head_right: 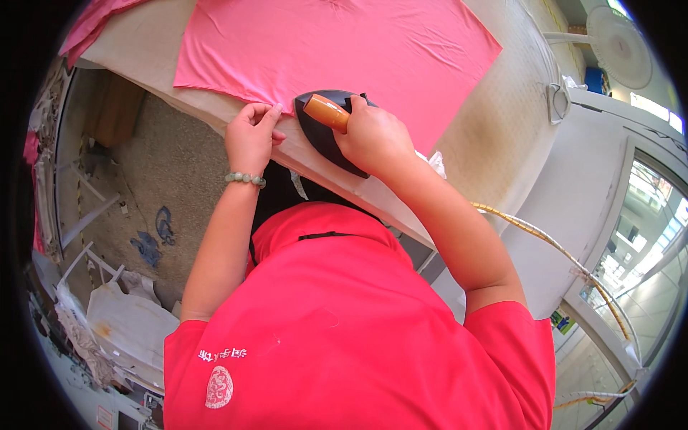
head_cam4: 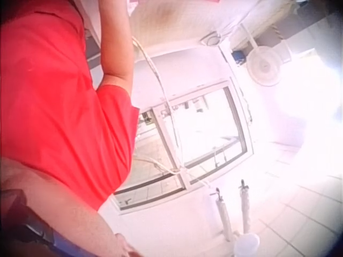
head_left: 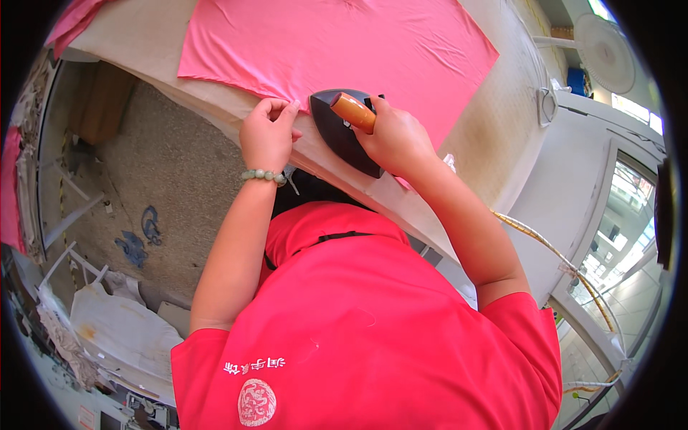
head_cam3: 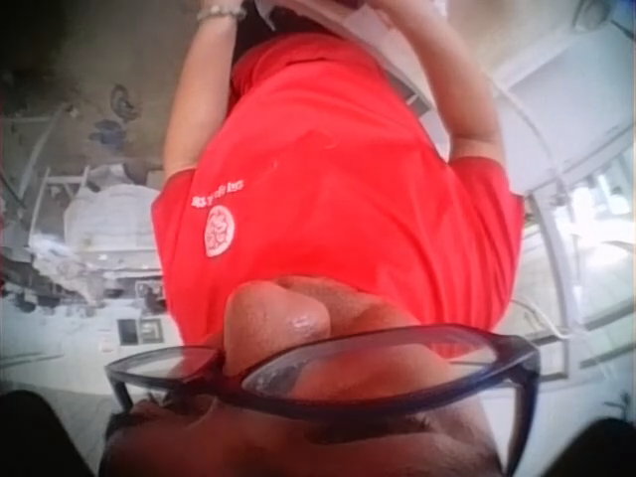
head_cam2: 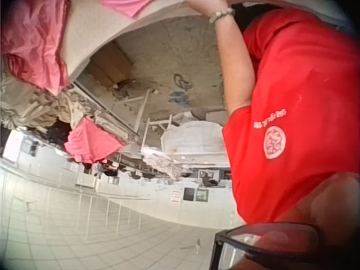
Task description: Ironing pink polo shirts on a industrial workbench.
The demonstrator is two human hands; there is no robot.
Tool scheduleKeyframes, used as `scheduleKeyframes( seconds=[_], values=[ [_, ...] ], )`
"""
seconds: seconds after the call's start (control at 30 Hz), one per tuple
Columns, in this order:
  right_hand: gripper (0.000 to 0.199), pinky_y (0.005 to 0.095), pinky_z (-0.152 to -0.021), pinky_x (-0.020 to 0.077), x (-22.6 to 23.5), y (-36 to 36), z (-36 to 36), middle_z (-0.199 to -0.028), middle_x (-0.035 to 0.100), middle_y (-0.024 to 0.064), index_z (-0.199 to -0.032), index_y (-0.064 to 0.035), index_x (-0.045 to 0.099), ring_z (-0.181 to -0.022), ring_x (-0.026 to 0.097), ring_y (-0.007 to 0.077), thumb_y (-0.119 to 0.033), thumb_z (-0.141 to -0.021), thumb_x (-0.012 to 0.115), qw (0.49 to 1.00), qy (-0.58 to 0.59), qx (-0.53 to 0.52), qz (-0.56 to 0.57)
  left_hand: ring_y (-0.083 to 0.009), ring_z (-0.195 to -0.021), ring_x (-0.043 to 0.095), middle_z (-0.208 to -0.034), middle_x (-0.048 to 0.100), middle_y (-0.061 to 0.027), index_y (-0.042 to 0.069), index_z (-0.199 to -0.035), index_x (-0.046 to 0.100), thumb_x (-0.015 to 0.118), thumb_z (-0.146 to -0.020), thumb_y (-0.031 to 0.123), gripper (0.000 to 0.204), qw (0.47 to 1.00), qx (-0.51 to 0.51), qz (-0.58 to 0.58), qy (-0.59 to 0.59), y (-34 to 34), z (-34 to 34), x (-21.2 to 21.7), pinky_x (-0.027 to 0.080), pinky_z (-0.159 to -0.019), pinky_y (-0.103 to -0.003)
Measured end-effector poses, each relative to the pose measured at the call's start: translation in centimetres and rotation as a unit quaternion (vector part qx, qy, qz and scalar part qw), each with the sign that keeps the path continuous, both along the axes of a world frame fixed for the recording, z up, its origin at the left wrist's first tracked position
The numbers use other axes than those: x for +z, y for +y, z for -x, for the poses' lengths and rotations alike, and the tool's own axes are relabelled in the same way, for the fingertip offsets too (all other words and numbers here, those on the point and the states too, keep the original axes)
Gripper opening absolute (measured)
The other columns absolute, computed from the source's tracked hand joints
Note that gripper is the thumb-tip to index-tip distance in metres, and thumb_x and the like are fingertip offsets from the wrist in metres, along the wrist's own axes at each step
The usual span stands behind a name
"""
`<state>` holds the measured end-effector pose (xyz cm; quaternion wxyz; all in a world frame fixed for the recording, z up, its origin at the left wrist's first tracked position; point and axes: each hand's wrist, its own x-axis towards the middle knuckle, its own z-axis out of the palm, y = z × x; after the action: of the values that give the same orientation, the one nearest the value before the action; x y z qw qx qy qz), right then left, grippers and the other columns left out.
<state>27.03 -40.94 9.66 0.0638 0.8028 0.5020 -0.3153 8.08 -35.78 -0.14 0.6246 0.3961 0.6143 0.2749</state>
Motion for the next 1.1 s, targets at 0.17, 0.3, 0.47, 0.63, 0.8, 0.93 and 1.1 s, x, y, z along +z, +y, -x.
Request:
scheduleKeyframes(
  seconds=[0.17, 0.3, 0.47, 0.63, 0.8, 0.93, 1.1],
  values=[
    [0.052, 0.054, -0.086, 0.0544, -0.1, -0.1, -0.1, -0.105, 0.074, 0.025, -0.135, -0.005, 0.06, -0.101, 0.07, 0.0446, -0.035, -0.094, 0.07, 1.0, 0.001, -0.007, 0.002, -0.0134, -0.059, 0.07, -0.075, 0.074, -0.0059, 0.002, -0.085, 0.068, 0.076, -0.094, 0.018, 0.02, 0.996, 0.0, -0.027, 0.083, 0.1, 0.2, 0.0, 0.055, -0.058, -0.031],
    [0.051, 0.0542, -0.085, 0.0545, 0.1, 0.0, 0.0, -0.104, 0.074, 0.0252, -0.134, -0.0046, 0.06, -0.1, 0.07, 0.045, -0.035, -0.094, 0.07, 1.0, -0.002, -0.009, 0.005, -0.0162, -0.059, 0.07, -0.073, 0.073, -0.0076, 0.003, -0.082, 0.066, 0.077, -0.09, 0.017, 0.019, 0.989, -0.027, -0.051, 0.139, 0.1, 0.4, 0.1, 0.055, -0.06, -0.034],
    [0.042, 0.0539, -0.084, 0.0552, -0.5, 0.9, 0.4, -0.1, 0.074, 0.0254, -0.122, -0.0022, 0.064, -0.096, 0.071, 0.0461, -0.033, -0.094, 0.07, 1.0, 0.013, 0.01, -0.018, -0.0272, -0.072, 0.071, -0.077, 0.072, -0.0096, 0.004, -0.086, 0.063, 0.078, -0.087, 0.015, 0.018, 0.963, -0.032, -0.171, 0.208, -0.2, 0.5, -0.8, 0.056, -0.069, -0.04],
    [0.036, 0.0524, -0.082, 0.0569, -0.5, 3.1, 1.0, -0.098, 0.075, 0.0248, -0.112, 0.0014, 0.066, -0.093, 0.072, 0.0445, -0.029, -0.093, 0.067, 0.998, 0.017, 0.028, -0.045, -0.0323, -0.078, 0.072, -0.081, 0.072, -0.0121, 0.006, -0.091, 0.06, 0.08, -0.085, 0.019, 0.025, 0.951, -0.076, -0.147, 0.261, 0.2, 0.3, 0.4, 0.056, -0.072, -0.044],
    [0.033, 0.0512, -0.082, 0.0581, -0.3, 4.2, 0.8, -0.098, 0.075, 0.0234, -0.107, 0.0031, 0.067, -0.092, 0.073, 0.0432, -0.026, -0.093, 0.064, 0.996, 0.035, 0.079, -0.032, -0.0369, -0.081, 0.072, -0.082, 0.072, -0.0149, 0.008, -0.093, 0.059, 0.082, -0.084, 0.025, 0.03, 0.927, -0.12, -0.156, 0.319, 0.6, 0.4, 0.4, 0.055, -0.072, -0.048],
    [0.035, 0.0523, -0.082, 0.0562, -0.2, 4.4, 0.6, -0.096, 0.074, 0.0254, -0.114, 0.0009, 0.066, -0.092, 0.071, 0.0449, -0.027, -0.094, 0.067, 0.994, 0.052, 0.096, -0.022, -0.0389, -0.083, 0.071, -0.082, 0.072, -0.0152, 0.008, -0.095, 0.06, 0.083, -0.084, 0.028, 0.033, 0.922, -0.144, -0.113, 0.341, 0.9, 1.7, 0.8, 0.055, -0.073, -0.049],
    [0.048, 0.052, -0.082, 0.0557, -0.1, 3.1, 0.3, -0.095, 0.073, 0.024, -0.133, -0.0003, 0.057, -0.093, 0.071, 0.0439, -0.026, -0.093, 0.066, 0.983, 0.059, 0.171, 0.021, -0.0378, -0.082, 0.071, -0.082, 0.071, -0.0161, 0.008, -0.099, 0.063, 0.084, -0.084, 0.029, 0.033, 0.919, -0.162, -0.117, 0.34, 1.0, 2.8, 0.5, 0.056, -0.074, -0.048]
  ],
)
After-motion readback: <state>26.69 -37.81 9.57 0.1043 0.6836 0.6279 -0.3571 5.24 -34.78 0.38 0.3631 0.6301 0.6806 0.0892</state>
